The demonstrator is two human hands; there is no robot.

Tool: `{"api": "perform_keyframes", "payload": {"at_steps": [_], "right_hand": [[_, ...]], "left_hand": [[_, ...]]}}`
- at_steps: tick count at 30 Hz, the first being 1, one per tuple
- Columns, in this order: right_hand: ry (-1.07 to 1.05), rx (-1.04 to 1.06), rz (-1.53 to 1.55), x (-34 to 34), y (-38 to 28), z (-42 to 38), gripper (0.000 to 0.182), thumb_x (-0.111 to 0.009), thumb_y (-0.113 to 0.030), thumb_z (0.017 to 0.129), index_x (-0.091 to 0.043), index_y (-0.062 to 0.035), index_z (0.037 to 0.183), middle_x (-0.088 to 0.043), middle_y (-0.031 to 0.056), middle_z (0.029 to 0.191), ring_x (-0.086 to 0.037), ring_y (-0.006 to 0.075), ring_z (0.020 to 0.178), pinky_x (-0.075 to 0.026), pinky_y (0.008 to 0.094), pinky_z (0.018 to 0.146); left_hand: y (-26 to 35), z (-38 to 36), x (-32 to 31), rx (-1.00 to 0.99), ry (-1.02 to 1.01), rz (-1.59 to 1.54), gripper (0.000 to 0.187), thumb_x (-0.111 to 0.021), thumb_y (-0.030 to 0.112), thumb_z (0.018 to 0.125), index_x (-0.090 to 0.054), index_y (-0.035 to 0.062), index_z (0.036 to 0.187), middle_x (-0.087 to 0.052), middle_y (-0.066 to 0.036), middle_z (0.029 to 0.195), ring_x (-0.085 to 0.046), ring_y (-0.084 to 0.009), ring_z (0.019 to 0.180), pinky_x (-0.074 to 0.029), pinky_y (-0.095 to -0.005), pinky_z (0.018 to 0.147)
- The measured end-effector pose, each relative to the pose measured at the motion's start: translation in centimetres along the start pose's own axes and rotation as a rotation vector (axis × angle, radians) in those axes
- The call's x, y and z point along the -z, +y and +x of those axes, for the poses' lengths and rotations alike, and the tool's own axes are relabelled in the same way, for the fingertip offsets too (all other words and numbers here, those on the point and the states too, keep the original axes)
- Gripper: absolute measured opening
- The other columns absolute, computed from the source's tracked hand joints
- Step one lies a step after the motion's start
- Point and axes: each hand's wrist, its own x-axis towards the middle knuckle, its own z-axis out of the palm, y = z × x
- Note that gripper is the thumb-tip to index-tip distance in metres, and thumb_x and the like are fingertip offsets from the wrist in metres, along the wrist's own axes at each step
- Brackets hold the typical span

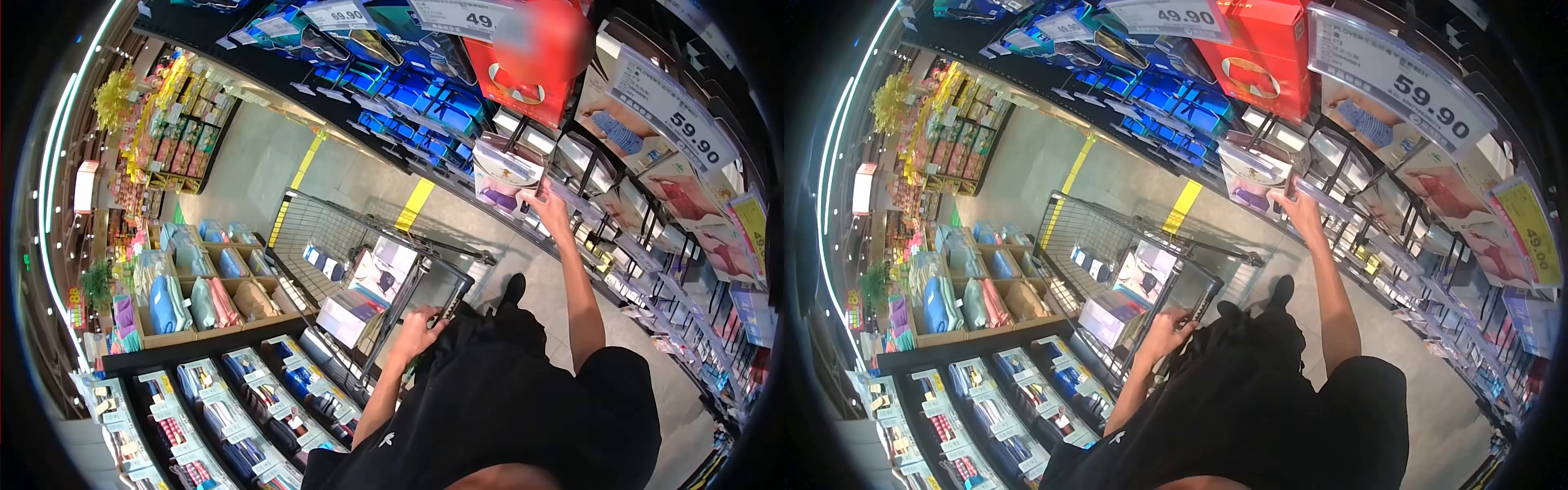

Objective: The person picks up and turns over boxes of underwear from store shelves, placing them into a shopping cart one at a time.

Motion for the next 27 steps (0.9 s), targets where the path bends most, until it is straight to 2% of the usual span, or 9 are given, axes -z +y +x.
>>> {"api": "perform_keyframes", "payload": {"at_steps": [3,5,9,11,12,13,15,20,27], "right_hand": [[-0.026,-0.023,0.055,-0.4,-2.1,-0.5,0.052,-0.073,-0.007,0.082,-0.051,0.0014,0.128,-0.063,0.0115,0.118,-0.060,0.0176,0.107,-0.047,0.0308,0.094],[0.035,0.038,0.243,-0.9,-3.3,-1.2,0.047,-0.077,-0.020,0.079,-0.058,0.0044,0.114,-0.066,0.0174,0.104,-0.062,0.0198,0.097,-0.047,0.0329,0.085],[-0.069,-0.008,0.121,-2.4,-3.3,-2.3,0.042,-0.075,-0.009,0.080,-0.058,0.0030,0.117,-0.068,0.0130,0.106,-0.064,0.0181,0.095,-0.049,0.0310,0.085],[-0.146,0.012,0.145,-3.8,-3.5,-3.3,0.043,-0.075,-0.008,0.080,-0.058,0.0031,0.117,-0.068,0.0123,0.105,-0.064,0.0174,0.096,-0.049,0.0310,0.085],[-0.184,0.036,0.181,-4.3,-3.8,-3.6,0.043,-0.075,-0.008,0.080,-0.057,0.0032,0.118,-0.068,0.0115,0.105,-0.064,0.0167,0.096,-0.049,0.0310,0.085],[-0.219,0.044,0.169,-4.8,-4.0,-4.0,0.043,-0.075,-0.008,0.080,-0.057,0.0032,0.118,-0.068,0.0115,0.105,-0.064,0.0167,0.096,-0.049,0.0310,0.085],[-0.284,0.041,0.193,-6.3,-5.1,-4.5,0.044,-0.074,-0.006,0.080,-0.057,0.0033,0.120,-0.067,0.0102,0.107,-0.063,0.0154,0.099,-0.050,0.0308,0.086],[-0.395,0.055,0.228,-8.9,-9.6,-4.8,0.045,-0.071,-0.001,0.082,-0.055,0.0022,0.124,-0.065,0.0091,0.112,-0.061,0.0143,0.102,-0.052,0.0297,0.085],[-0.469,0.168,0.339,-10.7,-17.8,-5.4,0.043,-0.071,-0.002,0.083,-0.056,0.0028,0.123,-0.065,0.0088,0.110,-0.060,0.0132,0.101,-0.050,0.0282,0.087]], "left_hand": [[-0.5,0.1,0.7,-0.101,-0.035,-0.008,0.037,-0.068,0.023,0.084,-0.064,-0.0036,0.109,-0.065,-0.021,0.105,-0.063,-0.0374,0.094,-0.051,-0.0398,0.082],[-0.7,0.0,1.5,-0.078,-0.027,-0.014,0.039,-0.068,0.024,0.084,-0.064,-0.0028,0.112,-0.064,-0.019,0.109,-0.063,-0.0375,0.095,-0.051,-0.0404,0.082],[-1.2,-0.8,0.8,-0.076,-0.036,-0.139,0.041,-0.069,0.024,0.085,-0.062,-0.0050,0.113,-0.065,-0.020,0.109,-0.065,-0.0342,0.096,-0.052,-0.0382,0.083],[0.1,-0.2,0.0,-0.092,-0.167,-0.357,0.037,-0.067,0.021,0.086,-0.062,-0.0049,0.112,-0.065,-0.021,0.103,-0.065,-0.0353,0.093,-0.052,-0.0395,0.081],[0.3,0.2,-1.1,-0.183,-0.149,-0.218,0.030,-0.064,0.018,0.088,-0.063,-0.0040,0.108,-0.065,-0.023,0.094,-0.063,-0.0388,0.089,-0.050,-0.0439,0.077],[0.7,0.1,-1.3,-0.169,-0.123,-0.243,0.030,-0.064,0.018,0.088,-0.063,-0.0040,0.108,-0.065,-0.023,0.094,-0.063,-0.0388,0.089,-0.050,-0.0439,0.077],[1.5,0.1,-0.9,-0.117,-0.179,0.006,0.025,-0.061,0.017,0.088,-0.064,-0.0022,0.104,-0.063,-0.025,0.089,-0.060,-0.0419,0.089,-0.047,-0.0480,0.075],[0.6,-0.2,-1.3,-0.183,-0.176,-0.022,0.022,-0.062,0.020,0.087,-0.064,-0.0017,0.089,-0.063,-0.025,0.081,-0.060,-0.0439,0.084,-0.046,-0.0513,0.073],[0.1,0.4,-2.6,-0.241,-0.171,-0.048,0.022,-0.062,0.019,0.087,-0.063,-0.0028,0.089,-0.063,-0.025,0.081,-0.061,-0.0439,0.083,-0.047,-0.0517,0.071]]}}
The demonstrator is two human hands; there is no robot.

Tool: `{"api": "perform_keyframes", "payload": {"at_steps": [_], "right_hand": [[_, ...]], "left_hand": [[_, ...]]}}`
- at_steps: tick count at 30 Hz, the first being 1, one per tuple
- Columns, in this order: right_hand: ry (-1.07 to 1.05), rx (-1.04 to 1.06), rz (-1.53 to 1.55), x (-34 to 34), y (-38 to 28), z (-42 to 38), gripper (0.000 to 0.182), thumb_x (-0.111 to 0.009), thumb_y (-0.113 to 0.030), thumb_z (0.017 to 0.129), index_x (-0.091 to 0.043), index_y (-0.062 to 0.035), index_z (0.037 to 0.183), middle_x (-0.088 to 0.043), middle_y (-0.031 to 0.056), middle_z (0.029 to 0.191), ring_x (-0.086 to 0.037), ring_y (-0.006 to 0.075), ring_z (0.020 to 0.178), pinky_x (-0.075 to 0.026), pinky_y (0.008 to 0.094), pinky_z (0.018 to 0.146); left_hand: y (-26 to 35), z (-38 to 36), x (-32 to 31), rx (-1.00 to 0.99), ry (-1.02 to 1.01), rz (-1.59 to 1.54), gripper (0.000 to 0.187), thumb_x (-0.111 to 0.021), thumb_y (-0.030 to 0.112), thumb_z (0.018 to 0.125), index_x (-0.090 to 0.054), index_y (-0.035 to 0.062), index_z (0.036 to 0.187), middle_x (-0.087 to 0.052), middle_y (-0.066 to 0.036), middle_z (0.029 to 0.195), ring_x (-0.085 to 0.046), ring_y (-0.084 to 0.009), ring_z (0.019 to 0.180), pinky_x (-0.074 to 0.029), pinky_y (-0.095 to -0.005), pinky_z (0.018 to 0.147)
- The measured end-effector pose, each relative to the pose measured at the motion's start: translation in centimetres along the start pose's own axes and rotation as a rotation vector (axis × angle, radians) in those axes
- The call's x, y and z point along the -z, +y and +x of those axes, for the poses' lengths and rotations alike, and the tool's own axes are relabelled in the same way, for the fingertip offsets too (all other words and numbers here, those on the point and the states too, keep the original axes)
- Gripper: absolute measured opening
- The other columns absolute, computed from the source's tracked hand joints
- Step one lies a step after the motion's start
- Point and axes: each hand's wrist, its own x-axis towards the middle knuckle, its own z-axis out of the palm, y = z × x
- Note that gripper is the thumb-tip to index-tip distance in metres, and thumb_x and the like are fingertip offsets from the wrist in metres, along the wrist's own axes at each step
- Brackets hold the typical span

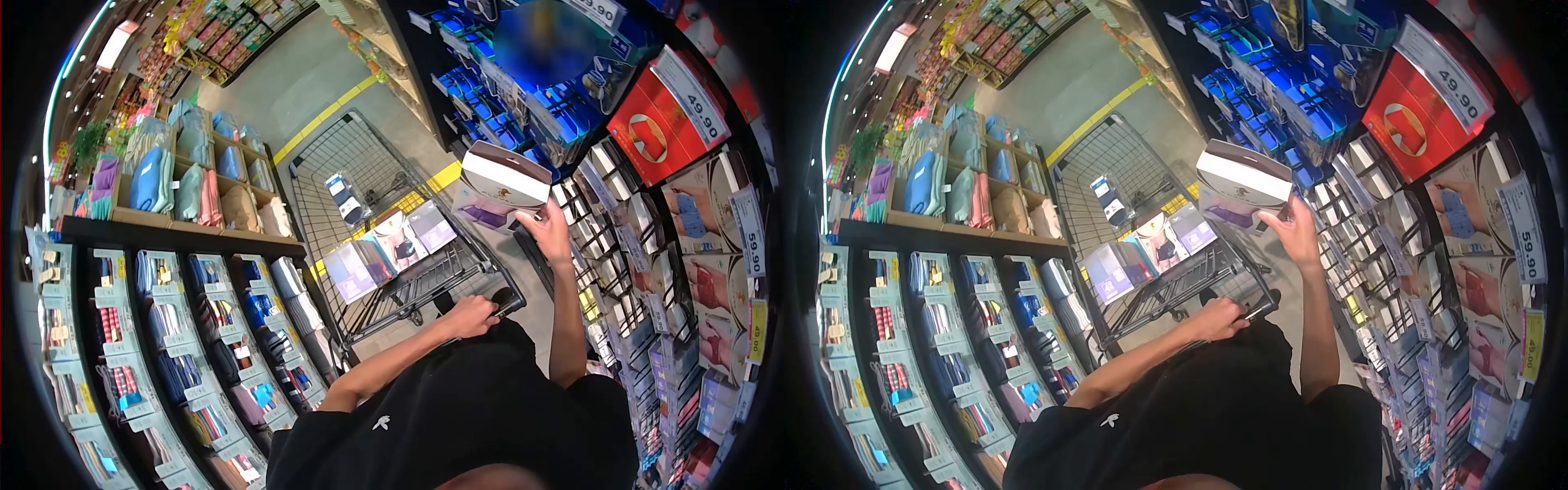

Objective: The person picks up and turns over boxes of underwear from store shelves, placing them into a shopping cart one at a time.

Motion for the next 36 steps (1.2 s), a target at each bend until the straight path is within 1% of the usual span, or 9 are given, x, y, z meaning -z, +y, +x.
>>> {"api": "perform_keyframes", "payload": {"at_steps": [8,14,16,19,21,23,28,33,36], "right_hand": [[-0.185,-0.143,0.139,-2.9,-1.6,0.4,0.044,-0.071,-0.005,0.083,-0.054,0.0033,0.123,-0.064,0.0088,0.113,-0.060,0.0138,0.102,-0.047,0.0291,0.090],[-0.301,-0.258,0.234,-5.0,-0.1,1.6,0.045,-0.072,-0.007,0.082,-0.055,0.0026,0.122,-0.063,0.0094,0.115,-0.060,0.0148,0.104,-0.046,0.0294,0.093],[-0.307,-0.265,0.221,-5.8,-1.5,1.7,0.045,-0.073,-0.008,0.081,-0.056,0.0027,0.121,-0.064,0.0086,0.114,-0.060,0.0142,0.104,-0.046,0.0284,0.092],[-0.413,-0.266,0.235,-6.8,-1.5,2.1,0.045,-0.072,-0.011,0.082,-0.056,0.0026,0.122,-0.064,0.0090,0.114,-0.060,0.0129,0.103,-0.046,0.0275,0.092],[-0.459,-0.293,0.275,-7.8,-2.1,2.1,0.046,-0.072,-0.012,0.083,-0.055,0.0032,0.123,-0.063,0.0092,0.115,-0.059,0.0129,0.104,-0.045,0.0279,0.093],[-0.506,-0.327,0.416,-9.4,-2.7,1.9,0.041,-0.067,-0.015,0.087,-0.056,0.0041,0.121,-0.065,0.0089,0.111,-0.061,0.0122,0.100,-0.046,0.0256,0.089],[-0.634,-0.407,0.477,-12.1,-2.2,1.8,0.040,-0.066,-0.016,0.088,-0.055,0.0048,0.121,-0.065,0.0093,0.111,-0.061,0.0115,0.098,-0.046,0.0254,0.088],[-0.707,-0.473,0.383,-13.4,-1.0,1.6,0.043,-0.065,-0.017,0.089,-0.053,0.0045,0.124,-0.064,0.0092,0.113,-0.060,0.0115,0.099,-0.046,0.0253,0.088],[-0.661,-0.462,0.385,-14.0,0.0,1.0,0.046,-0.065,-0.019,0.091,-0.049,0.0012,0.129,-0.064,0.0092,0.111,-0.060,0.0110,0.096,-0.047,0.0265,0.088]], "left_hand": [[0.9,-0.2,-1.3,0.061,0.071,-0.022,0.031,-0.061,0.022,0.089,-0.061,-0.0034,0.107,-0.064,-0.024,0.089,-0.061,-0.0432,0.089,-0.050,-0.0502,0.076],[4.1,-3.5,3.9,0.004,-0.019,0.015,0.039,-0.063,0.025,0.089,-0.059,-0.0034,0.115,-0.064,-0.020,0.102,-0.063,-0.0379,0.096,-0.052,-0.0462,0.078],[5.2,-6.3,8.2,-0.175,0.144,-0.384,0.033,-0.064,0.022,0.089,-0.062,-0.0030,0.110,-0.067,-0.016,0.096,-0.066,-0.0298,0.088,-0.051,-0.0414,0.079],[3.4,-10.5,14.4,-0.169,0.627,-0.554,0.024,-0.061,0.014,0.091,-0.062,-0.0010,0.109,-0.068,-0.007,0.093,-0.064,-0.0129,0.085,-0.050,-0.0300,0.079],[-0.3,-12.1,16.7,-0.054,1.000,-0.648,0.019,-0.060,0.010,0.091,-0.062,-0.0001,0.107,-0.066,-0.006,0.101,-0.061,-0.0122,0.089,-0.049,-0.0275,0.081],[-3.2,-13.0,18.4,0.022,1.106,-0.669,0.038,-0.067,0.016,0.087,-0.055,-0.0005,0.119,-0.063,-0.011,0.110,-0.061,-0.0162,0.098,-0.047,-0.0293,0.086],[-4.8,-13.2,20.2,0.155,0.912,-0.919,0.065,-0.073,0.025,0.082,-0.043,-0.0009,0.133,-0.057,-0.016,0.119,-0.057,-0.0165,0.101,-0.048,-0.0302,0.082],[-8.5,-12.0,19.9,0.115,0.739,-0.908,0.062,-0.079,0.023,0.077,-0.050,-0.0023,0.125,-0.066,-0.004,0.089,-0.061,-0.0115,0.078,-0.047,-0.0240,0.073],[-9.5,-11.9,20.0,0.092,0.733,-0.937,0.061,-0.080,0.020,0.075,-0.051,-0.0038,0.124,-0.065,-0.005,0.090,-0.060,-0.0115,0.080,-0.047,-0.0248,0.076]]}}
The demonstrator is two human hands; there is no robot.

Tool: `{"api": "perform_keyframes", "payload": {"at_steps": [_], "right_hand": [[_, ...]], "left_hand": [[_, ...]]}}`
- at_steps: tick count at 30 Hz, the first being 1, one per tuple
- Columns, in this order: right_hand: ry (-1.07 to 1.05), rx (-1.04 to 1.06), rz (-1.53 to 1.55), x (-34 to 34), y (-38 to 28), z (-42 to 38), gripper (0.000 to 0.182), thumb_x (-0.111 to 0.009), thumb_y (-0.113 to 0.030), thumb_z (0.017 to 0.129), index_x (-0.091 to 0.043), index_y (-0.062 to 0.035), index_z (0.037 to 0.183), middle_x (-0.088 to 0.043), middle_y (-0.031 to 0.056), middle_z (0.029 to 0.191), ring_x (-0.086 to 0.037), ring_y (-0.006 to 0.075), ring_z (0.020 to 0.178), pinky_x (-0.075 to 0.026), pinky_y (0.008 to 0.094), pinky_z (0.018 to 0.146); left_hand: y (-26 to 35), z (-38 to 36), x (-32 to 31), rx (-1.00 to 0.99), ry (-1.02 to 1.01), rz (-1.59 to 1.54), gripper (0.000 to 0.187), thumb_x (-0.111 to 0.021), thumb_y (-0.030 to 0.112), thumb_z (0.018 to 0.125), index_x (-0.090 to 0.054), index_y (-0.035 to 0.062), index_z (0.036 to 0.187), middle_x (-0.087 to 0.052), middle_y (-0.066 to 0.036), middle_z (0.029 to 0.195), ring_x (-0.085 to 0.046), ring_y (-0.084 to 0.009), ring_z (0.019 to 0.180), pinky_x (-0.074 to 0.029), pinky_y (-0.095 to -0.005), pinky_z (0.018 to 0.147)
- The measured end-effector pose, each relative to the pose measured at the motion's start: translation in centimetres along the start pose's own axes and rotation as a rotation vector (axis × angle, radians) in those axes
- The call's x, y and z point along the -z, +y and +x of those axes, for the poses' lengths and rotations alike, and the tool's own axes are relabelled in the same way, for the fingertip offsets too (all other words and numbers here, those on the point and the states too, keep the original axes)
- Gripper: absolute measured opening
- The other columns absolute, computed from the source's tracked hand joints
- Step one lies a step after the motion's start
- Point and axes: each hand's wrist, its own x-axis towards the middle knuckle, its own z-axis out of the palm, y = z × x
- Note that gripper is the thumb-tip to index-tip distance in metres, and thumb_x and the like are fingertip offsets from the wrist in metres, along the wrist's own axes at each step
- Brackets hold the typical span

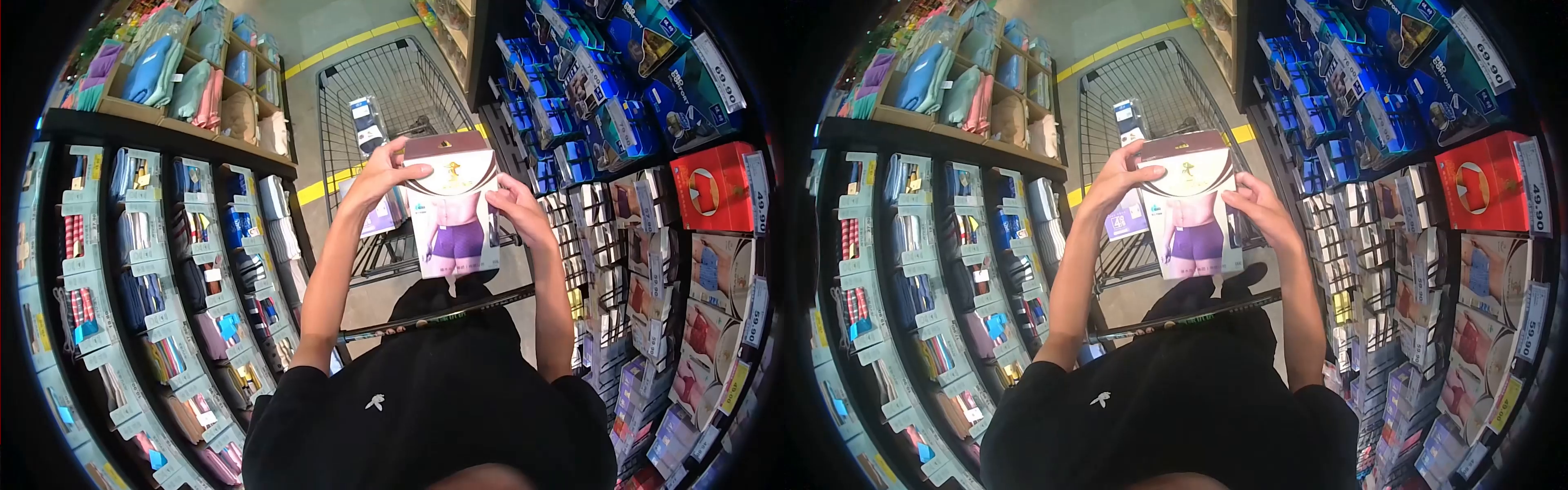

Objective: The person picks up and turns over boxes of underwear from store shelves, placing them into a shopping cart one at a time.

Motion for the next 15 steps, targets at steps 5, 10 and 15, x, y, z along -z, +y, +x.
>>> {"api": "perform_keyframes", "payload": {"at_steps": [5,10,15], "right_hand": [[0.465,0.032,-0.306,2.6,2.0,-0.7,0.044,-0.062,-0.023,0.093,-0.046,-0.0002,0.128,-0.065,0.0144,0.110,-0.062,0.0170,0.097,-0.048,0.0293,0.086],[0.728,0.050,-0.750,4.9,3.7,-6.0,0.040,-0.062,-0.022,0.093,-0.051,0.0042,0.121,-0.066,0.0192,0.106,-0.065,0.0245,0.094,-0.050,0.0335,0.083],[0.857,-0.261,-1.281,2.5,6.7,-10.5,0.036,-0.056,-0.028,0.094,-0.054,0.0025,0.113,-0.063,0.0304,0.101,-0.060,0.0467,0.092,-0.047,0.0516,0.078]], "left_hand": [[-2.5,3.2,4.0,0.033,0.244,0.148,0.075,-0.086,0.019,0.066,-0.048,-0.0083,0.125,-0.066,-0.011,0.100,-0.062,-0.0156,0.086,-0.048,-0.0265,0.077],[-4.6,7.4,8.6,0.085,0.190,0.146,0.058,-0.081,0.008,0.069,-0.052,0.0016,0.119,-0.065,-0.009,0.101,-0.064,-0.0177,0.087,-0.053,-0.0308,0.070],[-8.7,11.7,12.8,0.197,0.119,0.096,0.051,-0.074,-0.001,0.072,-0.052,0.0033,0.118,-0.064,-0.010,0.099,-0.065,-0.0193,0.089,-0.056,-0.0334,0.067]]}}
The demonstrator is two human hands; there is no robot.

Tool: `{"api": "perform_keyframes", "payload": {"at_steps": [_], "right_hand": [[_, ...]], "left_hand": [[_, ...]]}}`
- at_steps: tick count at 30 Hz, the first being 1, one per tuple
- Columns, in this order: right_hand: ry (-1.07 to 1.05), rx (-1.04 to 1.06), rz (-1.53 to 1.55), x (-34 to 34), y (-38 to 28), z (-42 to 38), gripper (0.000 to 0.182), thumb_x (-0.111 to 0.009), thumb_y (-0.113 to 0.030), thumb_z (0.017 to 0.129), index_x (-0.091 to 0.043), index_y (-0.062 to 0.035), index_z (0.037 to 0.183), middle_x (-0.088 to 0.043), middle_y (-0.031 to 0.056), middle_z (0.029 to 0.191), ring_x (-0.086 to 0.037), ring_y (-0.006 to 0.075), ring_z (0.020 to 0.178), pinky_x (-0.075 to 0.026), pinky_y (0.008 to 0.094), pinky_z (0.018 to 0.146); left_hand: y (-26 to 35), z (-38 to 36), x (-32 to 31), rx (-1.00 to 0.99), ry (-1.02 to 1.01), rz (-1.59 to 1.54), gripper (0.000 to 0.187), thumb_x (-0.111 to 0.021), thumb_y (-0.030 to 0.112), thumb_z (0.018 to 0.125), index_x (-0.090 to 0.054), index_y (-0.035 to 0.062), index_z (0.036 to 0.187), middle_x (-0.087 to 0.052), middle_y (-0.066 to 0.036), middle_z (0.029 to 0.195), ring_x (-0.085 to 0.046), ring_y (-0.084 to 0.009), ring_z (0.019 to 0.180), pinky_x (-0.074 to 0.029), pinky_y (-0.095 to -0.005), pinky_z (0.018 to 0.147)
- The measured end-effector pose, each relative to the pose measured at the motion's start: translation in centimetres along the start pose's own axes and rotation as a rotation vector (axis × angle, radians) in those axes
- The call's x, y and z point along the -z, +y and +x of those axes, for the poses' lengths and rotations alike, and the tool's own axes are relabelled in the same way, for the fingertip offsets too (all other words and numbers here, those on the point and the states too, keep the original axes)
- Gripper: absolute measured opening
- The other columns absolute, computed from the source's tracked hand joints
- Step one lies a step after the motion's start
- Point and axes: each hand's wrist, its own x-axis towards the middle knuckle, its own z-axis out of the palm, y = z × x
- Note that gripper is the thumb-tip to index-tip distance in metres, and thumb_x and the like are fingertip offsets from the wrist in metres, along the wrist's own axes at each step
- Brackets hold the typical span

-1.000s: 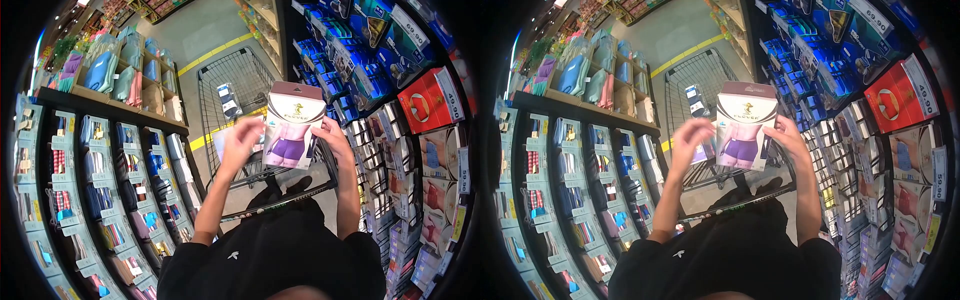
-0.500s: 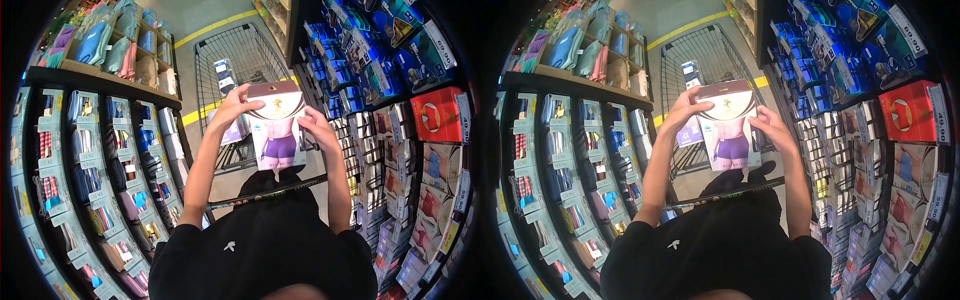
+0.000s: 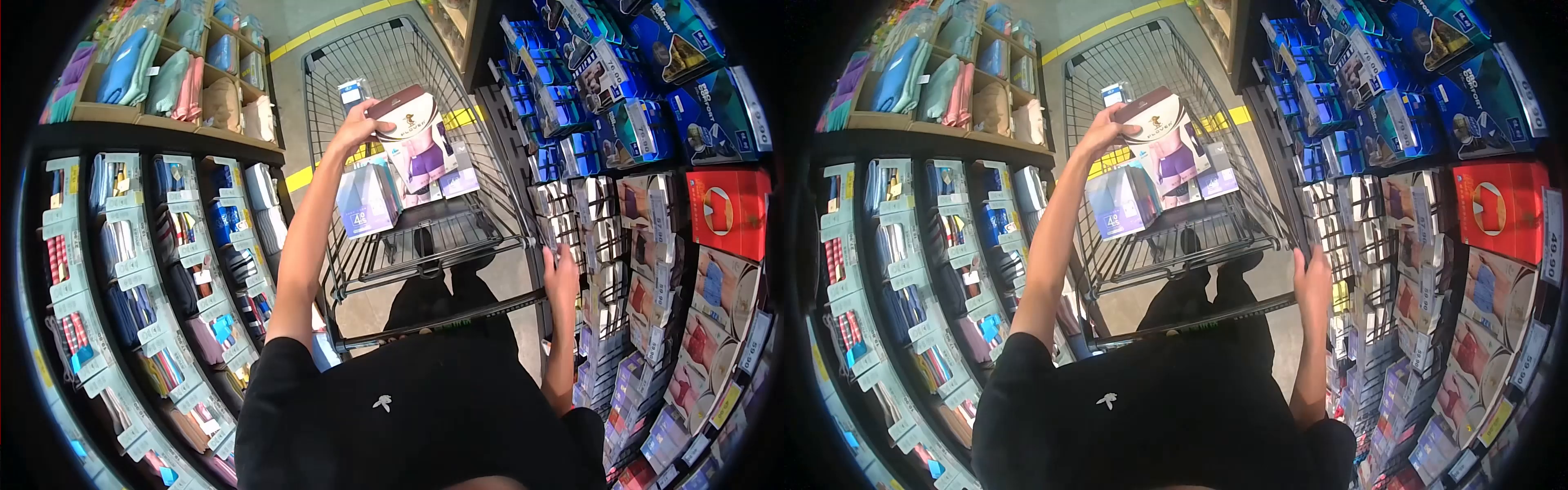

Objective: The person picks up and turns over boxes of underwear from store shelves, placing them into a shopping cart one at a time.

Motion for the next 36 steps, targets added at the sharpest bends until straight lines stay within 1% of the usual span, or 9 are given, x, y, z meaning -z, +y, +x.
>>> {"api": "perform_keyframes", "payload": {"at_steps": [7,17,25,26,29,30,31,34,36], "right_hand": [[0.040,-0.262,-0.159,-2.9,-0.1,-0.9,0.041,-0.044,-0.042,0.098,-0.060,-0.0044,0.103,-0.065,0.0255,0.079,-0.062,0.0451,0.075,-0.046,0.0532,0.066],[0.141,-0.252,-0.245,-3.4,-0.4,-0.2,0.041,-0.040,-0.039,0.100,-0.061,-0.0049,0.091,-0.063,0.0231,0.070,-0.061,0.0433,0.067,-0.045,0.0505,0.061],[0.160,-0.323,-0.224,-4.0,-0.5,0.5,0.041,-0.042,-0.039,0.100,-0.060,-0.0037,0.089,-0.060,0.0233,0.069,-0.059,0.0438,0.066,-0.043,0.0491,0.061],[0.169,-0.314,-0.221,-4.1,-0.3,0.4,0.040,-0.042,-0.038,0.100,-0.060,-0.0037,0.088,-0.060,0.0231,0.069,-0.059,0.0437,0.065,-0.043,0.0492,0.061],[0.133,-0.359,-0.206,-4.2,-0.1,0.4,0.039,-0.043,-0.036,0.100,-0.060,-0.0026,0.089,-0.060,0.0228,0.071,-0.059,0.0434,0.067,-0.043,0.0483,0.061],[0.130,-0.371,-0.200,-4.3,0.0,0.5,0.039,-0.043,-0.036,0.100,-0.060,-0.0023,0.089,-0.061,0.0223,0.071,-0.059,0.0429,0.068,-0.044,0.0473,0.062],[0.128,-0.385,-0.194,-4.4,0.1,0.4,0.039,-0.043,-0.035,0.100,-0.060,-0.0019,0.090,-0.061,0.0218,0.072,-0.060,0.0424,0.068,-0.044,0.0463,0.062],[0.134,-0.399,-0.184,-4.5,0.0,0.6,0.038,-0.043,-0.035,0.100,-0.061,-0.0021,0.091,-0.062,0.0195,0.071,-0.061,0.0390,0.066,-0.045,0.0441,0.062],[0.156,-0.382,-0.180,-4.6,-0.2,0.7,0.037,-0.044,-0.034,0.100,-0.061,-0.0022,0.092,-0.063,0.0184,0.071,-0.061,0.0376,0.064,-0.045,0.0432,0.061]], "left_hand": [[-6.7,7.0,2.2,0.146,-0.103,0.054,0.039,-0.075,0.000,0.073,-0.052,0.0076,0.104,-0.063,-0.006,0.093,-0.065,-0.0169,0.083,-0.057,-0.0300,0.066],[-14.7,13.5,5.0,0.410,-0.348,0.064,0.043,-0.075,0.002,0.075,-0.050,0.0092,0.109,-0.063,-0.007,0.101,-0.066,-0.0167,0.090,-0.057,-0.0287,0.069],[-19.4,16.9,5.6,0.584,-0.432,0.059,0.064,-0.072,-0.002,0.078,-0.039,0.0051,0.133,-0.056,-0.012,0.118,-0.062,-0.0196,0.102,-0.055,-0.0312,0.086],[-20.1,17.7,6.0,0.612,-0.477,0.063,0.085,-0.075,0.000,0.075,-0.028,0.0023,0.145,-0.051,-0.014,0.130,-0.061,-0.0231,0.108,-0.054,-0.0361,0.087],[-20.0,18.5,6.1,0.587,-0.556,0.363,0.099,-0.080,0.009,0.072,-0.018,0.0022,0.150,-0.049,-0.012,0.134,-0.054,-0.0231,0.118,-0.052,-0.0370,0.091],[-22.8,19.9,7.3,0.542,-0.555,0.443,0.095,-0.082,0.018,0.069,-0.027,0.0020,0.145,-0.050,-0.009,0.134,-0.050,-0.0223,0.122,-0.049,-0.0373,0.095],[-23.3,20.1,7.3,0.459,-0.511,0.521,0.075,-0.083,0.020,0.068,-0.044,0.0024,0.130,-0.060,-0.007,0.118,-0.057,-0.0203,0.107,-0.050,-0.0334,0.087],[-22.4,20.8,6.8,0.474,-0.625,0.723,0.052,-0.084,0.019,0.068,-0.057,0.0010,0.108,-0.064,-0.005,0.100,-0.058,-0.0181,0.088,-0.048,-0.0311,0.077],[-22.7,20.8,6.8,0.168,-0.645,0.708,0.039,-0.084,0.018,0.068,-0.062,-0.0002,0.095,-0.064,-0.004,0.085,-0.055,-0.0167,0.076,-0.045,-0.0314,0.069]]}}
